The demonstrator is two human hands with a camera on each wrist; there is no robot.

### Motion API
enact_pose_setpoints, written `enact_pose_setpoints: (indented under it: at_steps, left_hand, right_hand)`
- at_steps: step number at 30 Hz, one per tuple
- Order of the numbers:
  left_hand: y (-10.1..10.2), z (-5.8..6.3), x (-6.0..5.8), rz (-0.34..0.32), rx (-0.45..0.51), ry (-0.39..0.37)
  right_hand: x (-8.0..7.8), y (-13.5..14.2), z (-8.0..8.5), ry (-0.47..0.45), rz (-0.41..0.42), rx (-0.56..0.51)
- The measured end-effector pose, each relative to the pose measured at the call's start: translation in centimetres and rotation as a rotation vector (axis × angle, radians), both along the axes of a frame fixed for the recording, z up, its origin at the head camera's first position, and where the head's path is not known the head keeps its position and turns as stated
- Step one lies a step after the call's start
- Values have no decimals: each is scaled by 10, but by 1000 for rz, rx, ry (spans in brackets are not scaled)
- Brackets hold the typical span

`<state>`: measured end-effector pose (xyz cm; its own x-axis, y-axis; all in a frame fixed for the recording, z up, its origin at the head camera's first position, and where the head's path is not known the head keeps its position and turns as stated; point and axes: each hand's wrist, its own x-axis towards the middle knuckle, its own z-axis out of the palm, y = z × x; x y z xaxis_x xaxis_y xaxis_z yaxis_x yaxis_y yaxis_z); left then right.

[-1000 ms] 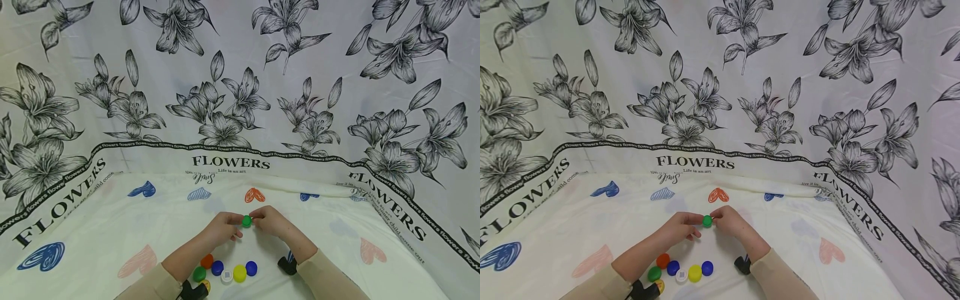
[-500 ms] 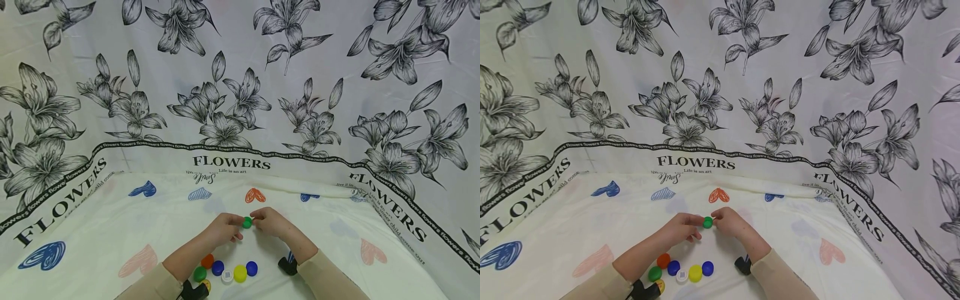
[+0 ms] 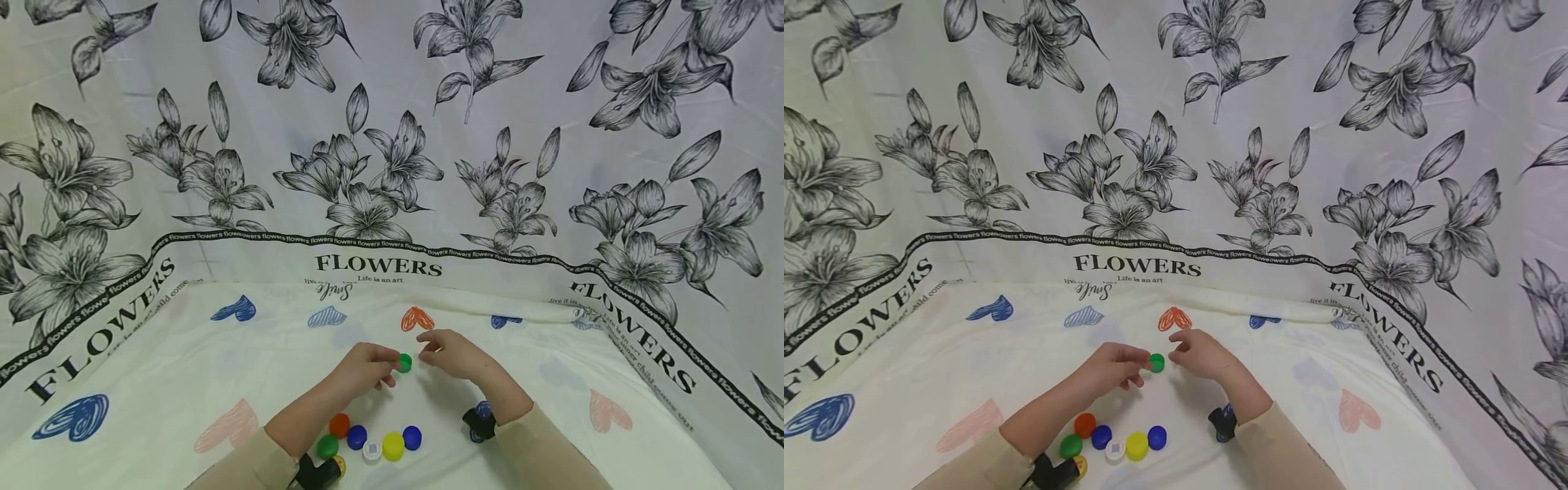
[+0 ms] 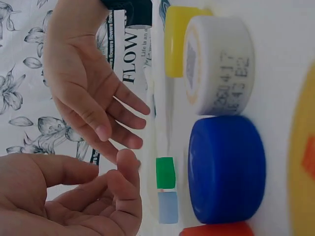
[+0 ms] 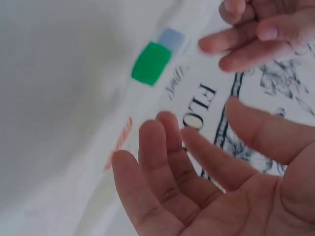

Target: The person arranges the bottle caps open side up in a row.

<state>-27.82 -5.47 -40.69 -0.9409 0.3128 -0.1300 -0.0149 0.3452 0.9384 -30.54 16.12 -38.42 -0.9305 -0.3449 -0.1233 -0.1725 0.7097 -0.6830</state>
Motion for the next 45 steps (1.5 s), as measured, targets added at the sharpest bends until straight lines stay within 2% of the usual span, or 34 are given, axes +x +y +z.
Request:
enact_pose_setpoints:
  at_steps: [4,8,14,19,26,33,35,40,45]
  left_hand:
    - [2,0,-2,-75,13,42]
    - [5,-1,0,-136,-18,45]
    - [7,-4,5,-245,-117,38]
    - [8,-3,13,-328,-212,43]
    - [12,-1,24,-379,-327,21]
    - [18,-4,28,-438,-394,103]
    - [20,-5,29,-438,-407,123]
    - [24,-6,32,-411,-412,134]
    - [22,-17,29,-412,-432,150]
  right_hand:
    - [-3,11,6,13,27,1]
    - [0,17,3,-16,89,-24]
    - [14,15,-1,-86,208,-48]
    - [27,9,2,-162,294,17]
    - [39,3,4,-196,362,122]
    - [46,-2,-1,-195,354,229]
    - [49,-5,-3,-169,346,267]
    - [55,-12,-8,-41,350,332]
    - [60,-17,-12,6,331,347]
